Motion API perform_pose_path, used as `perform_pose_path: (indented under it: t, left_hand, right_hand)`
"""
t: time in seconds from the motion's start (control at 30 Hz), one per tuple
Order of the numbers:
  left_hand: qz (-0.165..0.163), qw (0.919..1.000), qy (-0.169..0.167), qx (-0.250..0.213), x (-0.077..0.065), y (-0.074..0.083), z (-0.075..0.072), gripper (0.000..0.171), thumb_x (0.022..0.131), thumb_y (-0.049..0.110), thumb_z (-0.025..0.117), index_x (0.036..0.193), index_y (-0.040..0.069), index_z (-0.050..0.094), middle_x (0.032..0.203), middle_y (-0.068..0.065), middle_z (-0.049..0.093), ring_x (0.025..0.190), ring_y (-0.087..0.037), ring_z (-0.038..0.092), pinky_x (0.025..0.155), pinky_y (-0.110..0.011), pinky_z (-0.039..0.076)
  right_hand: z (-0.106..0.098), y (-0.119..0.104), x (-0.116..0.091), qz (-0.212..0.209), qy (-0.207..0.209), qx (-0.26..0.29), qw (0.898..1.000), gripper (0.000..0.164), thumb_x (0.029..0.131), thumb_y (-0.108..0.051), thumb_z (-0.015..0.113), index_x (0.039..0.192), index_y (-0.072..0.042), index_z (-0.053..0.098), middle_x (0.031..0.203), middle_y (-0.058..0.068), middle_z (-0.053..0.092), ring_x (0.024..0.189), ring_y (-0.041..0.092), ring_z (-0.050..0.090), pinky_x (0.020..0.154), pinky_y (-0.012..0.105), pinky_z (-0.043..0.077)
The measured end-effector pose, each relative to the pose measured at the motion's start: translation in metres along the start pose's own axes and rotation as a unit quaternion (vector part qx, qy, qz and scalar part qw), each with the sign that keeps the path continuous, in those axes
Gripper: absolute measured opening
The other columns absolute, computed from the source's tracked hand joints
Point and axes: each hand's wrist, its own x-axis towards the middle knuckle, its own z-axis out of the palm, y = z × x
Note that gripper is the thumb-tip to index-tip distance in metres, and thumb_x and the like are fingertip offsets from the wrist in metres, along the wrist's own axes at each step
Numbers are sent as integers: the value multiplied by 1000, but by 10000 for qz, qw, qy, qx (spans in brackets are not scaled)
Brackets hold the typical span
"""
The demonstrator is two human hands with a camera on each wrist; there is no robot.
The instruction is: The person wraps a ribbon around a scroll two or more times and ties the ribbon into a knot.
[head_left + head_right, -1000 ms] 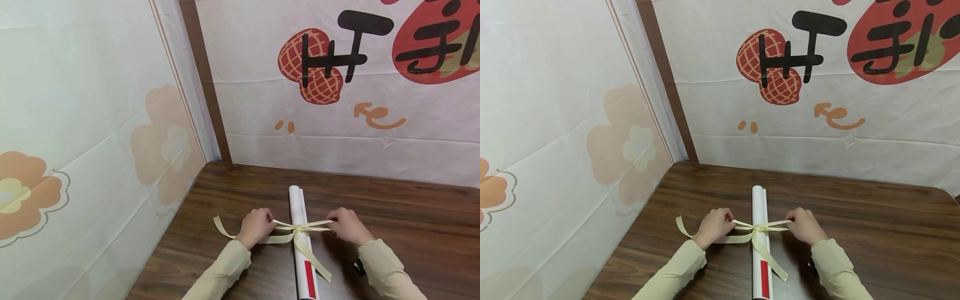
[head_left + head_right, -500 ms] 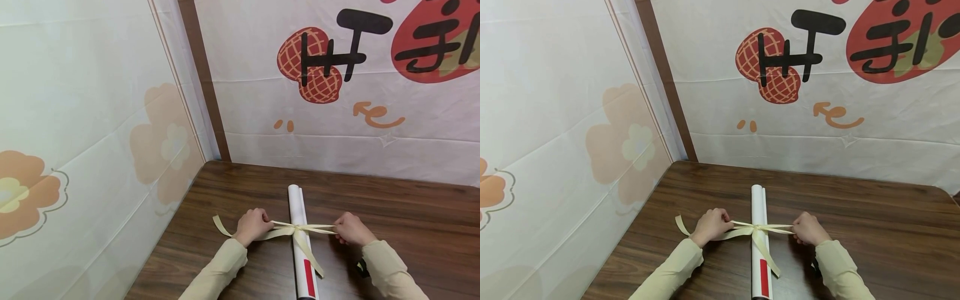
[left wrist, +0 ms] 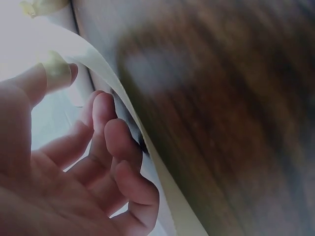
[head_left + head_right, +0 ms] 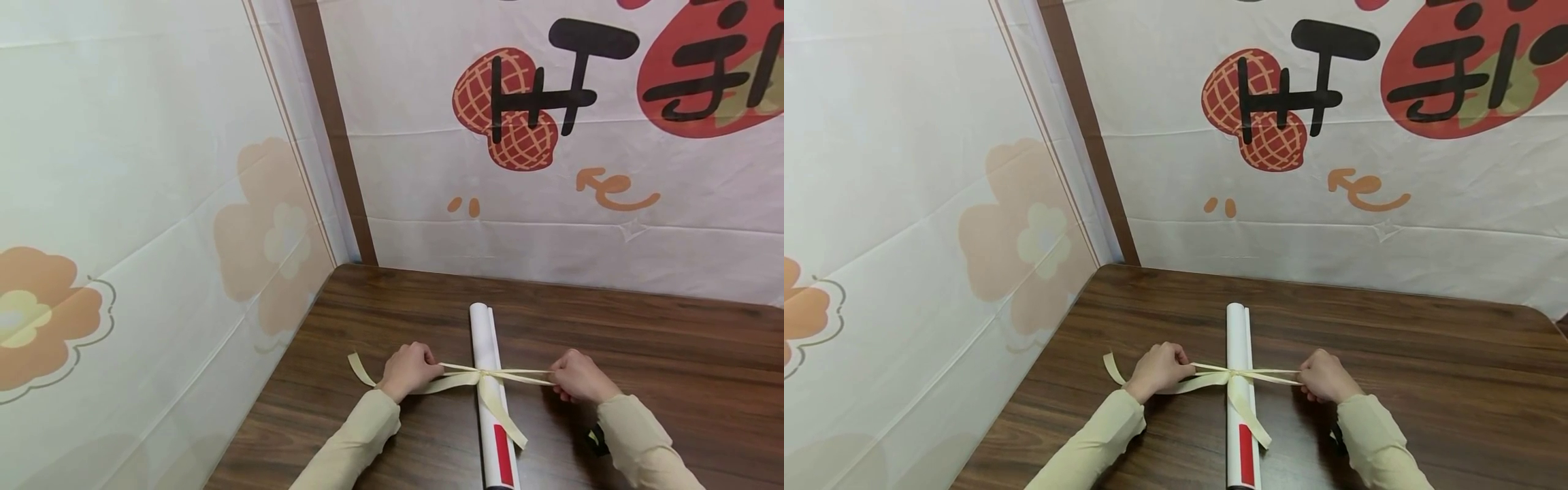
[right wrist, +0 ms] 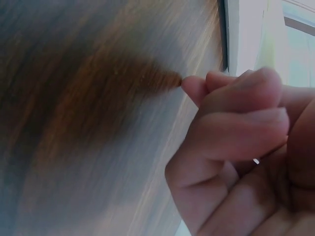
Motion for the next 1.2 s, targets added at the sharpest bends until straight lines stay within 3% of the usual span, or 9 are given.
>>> perform_pose_path:
  t: [0.37,0.63,0.83,1.03,1.2]
  left_hand:
    - [94,9999,15,-63,1,-2,-1,17,77,33,72,69,20,64,68,6,62,58,-12,52,51,-28,40]
    - [368,9975,-171,-571,2,0,-6,12,79,24,69,72,14,66,67,4,61,56,-11,49,51,-26,39]
    - [517,9925,-549,-958,6,1,-8,13,82,25,69,76,13,69,69,5,63,56,-7,51,53,-22,42]
    - [370,9802,-1096,-1606,5,0,-13,21,86,30,69,80,11,69,72,-7,69,52,-11,56,51,-24,44]
    - [312,9788,-1129,-1683,5,-1,-16,22,87,32,68,80,11,68,74,-10,70,54,-14,59,52,-25,45]
  right_hand:
    - [0,1,1,-91,-105,23,9999,22,84,-6,57,64,-3,66,49,-4,51,41,7,47,42,24,43]
    - [-5,1,3,-405,-529,614,9959,15,85,-9,59,75,-1,67,52,-3,50,45,9,47,43,25,42]
    - [-6,4,4,-331,-917,975,9905,17,90,-14,58,88,1,66,61,0,55,51,10,50,45,25,43]
    - [-6,4,5,-382,-768,1184,9893,29,90,-16,60,108,7,61,66,5,59,53,12,52,46,25,44]
    - [-7,2,5,-437,-633,1245,9892,37,90,-20,62,113,9,58,70,7,62,54,12,53,46,26,45]
